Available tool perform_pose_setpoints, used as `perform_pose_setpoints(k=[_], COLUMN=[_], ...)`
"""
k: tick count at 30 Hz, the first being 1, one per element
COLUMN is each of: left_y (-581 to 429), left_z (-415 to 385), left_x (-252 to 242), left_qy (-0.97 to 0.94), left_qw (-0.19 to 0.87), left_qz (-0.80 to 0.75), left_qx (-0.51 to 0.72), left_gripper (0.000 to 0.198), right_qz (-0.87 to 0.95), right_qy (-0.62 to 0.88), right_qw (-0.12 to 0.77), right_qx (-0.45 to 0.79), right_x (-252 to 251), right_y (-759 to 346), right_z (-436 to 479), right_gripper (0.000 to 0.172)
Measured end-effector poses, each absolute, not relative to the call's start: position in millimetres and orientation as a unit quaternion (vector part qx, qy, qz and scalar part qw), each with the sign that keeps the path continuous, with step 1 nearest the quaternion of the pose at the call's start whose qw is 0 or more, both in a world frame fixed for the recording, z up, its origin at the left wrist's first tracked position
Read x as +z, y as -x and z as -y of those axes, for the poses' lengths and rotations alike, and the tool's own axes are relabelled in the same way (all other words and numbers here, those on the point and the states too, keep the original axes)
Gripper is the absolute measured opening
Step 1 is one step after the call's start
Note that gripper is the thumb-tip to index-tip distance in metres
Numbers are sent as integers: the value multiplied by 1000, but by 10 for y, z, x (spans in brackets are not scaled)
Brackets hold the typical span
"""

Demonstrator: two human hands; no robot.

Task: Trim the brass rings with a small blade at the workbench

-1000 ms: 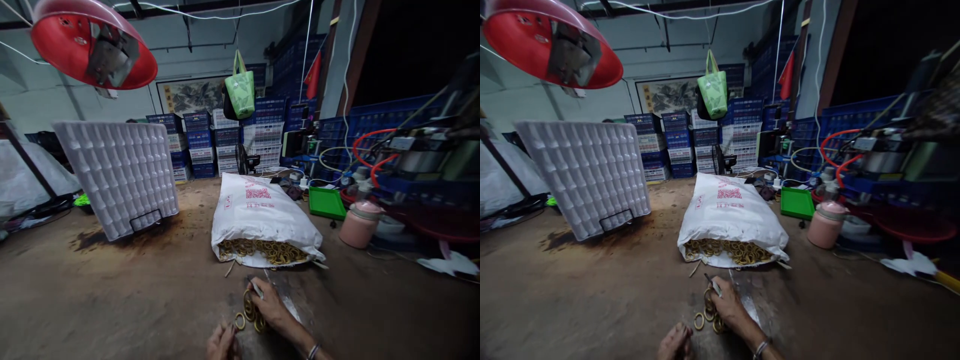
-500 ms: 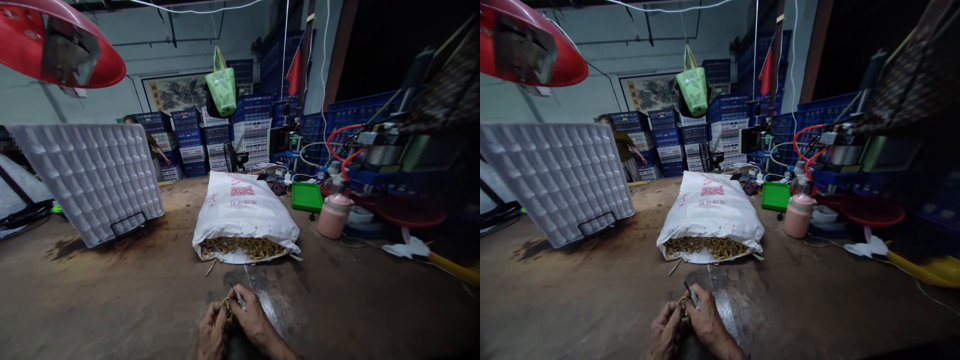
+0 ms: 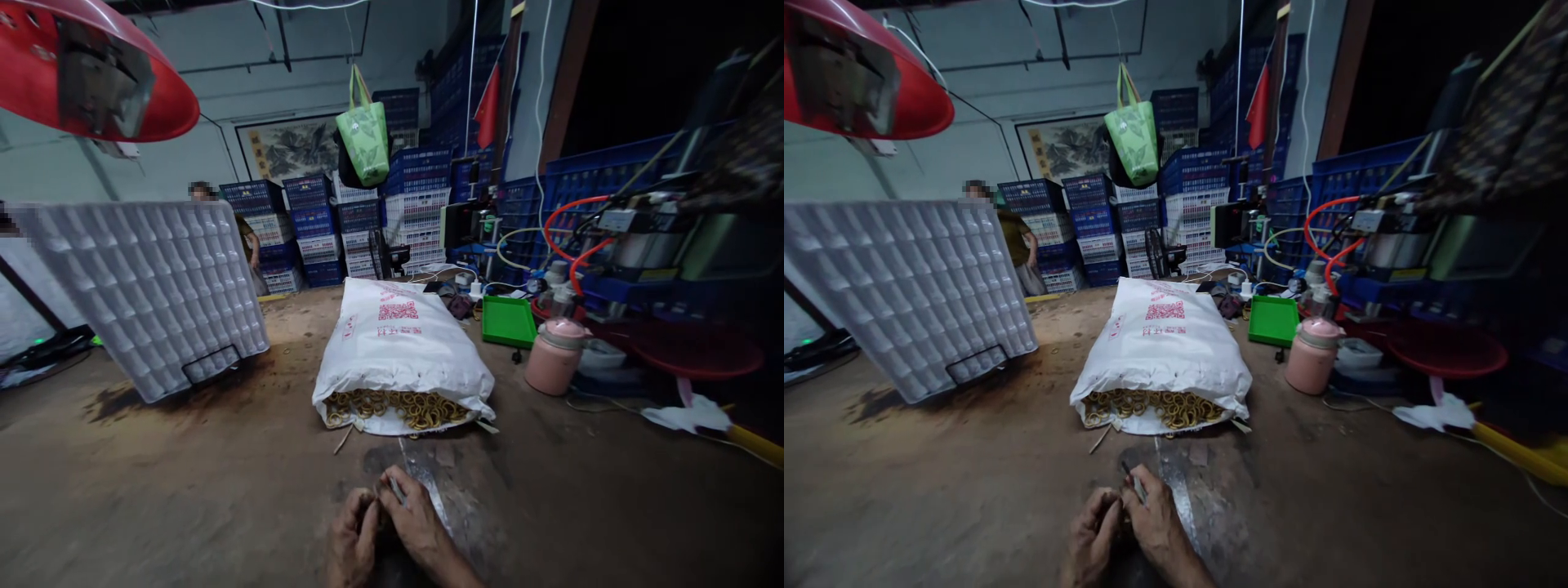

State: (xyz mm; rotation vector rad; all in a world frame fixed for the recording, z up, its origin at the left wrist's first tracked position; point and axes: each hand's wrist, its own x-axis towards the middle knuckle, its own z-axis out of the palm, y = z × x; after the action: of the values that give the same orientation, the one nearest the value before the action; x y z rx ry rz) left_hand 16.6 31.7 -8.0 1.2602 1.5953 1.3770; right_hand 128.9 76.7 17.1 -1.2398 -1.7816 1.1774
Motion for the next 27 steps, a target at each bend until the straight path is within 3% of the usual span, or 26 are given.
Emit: perform_pose_setpoints(k=[6,12,19,27], left_y=[-117,-94,-105,-73], left_z=[-286,-263,-156,-17], left_x=[-144,-23,161,243], left_qy=[-610,-620,-585,-489], left_qw=[205,152,247,400], left_qz=[-587,-580,-577,-528], left_qx=[492,506,515,568], left_gripper=[16,14,14,15], right_qz=[705,699,624,633], right_qy=[498,513,459,462], right_qw=[268,282,331,352], right_qx=[427,411,538,512], right_x=[212,318,351,436], right_y=[-1302,-1318,-1283,-1189], right_z=[-779,-707,-572,-438], right_gripper=[23,24,26,24])
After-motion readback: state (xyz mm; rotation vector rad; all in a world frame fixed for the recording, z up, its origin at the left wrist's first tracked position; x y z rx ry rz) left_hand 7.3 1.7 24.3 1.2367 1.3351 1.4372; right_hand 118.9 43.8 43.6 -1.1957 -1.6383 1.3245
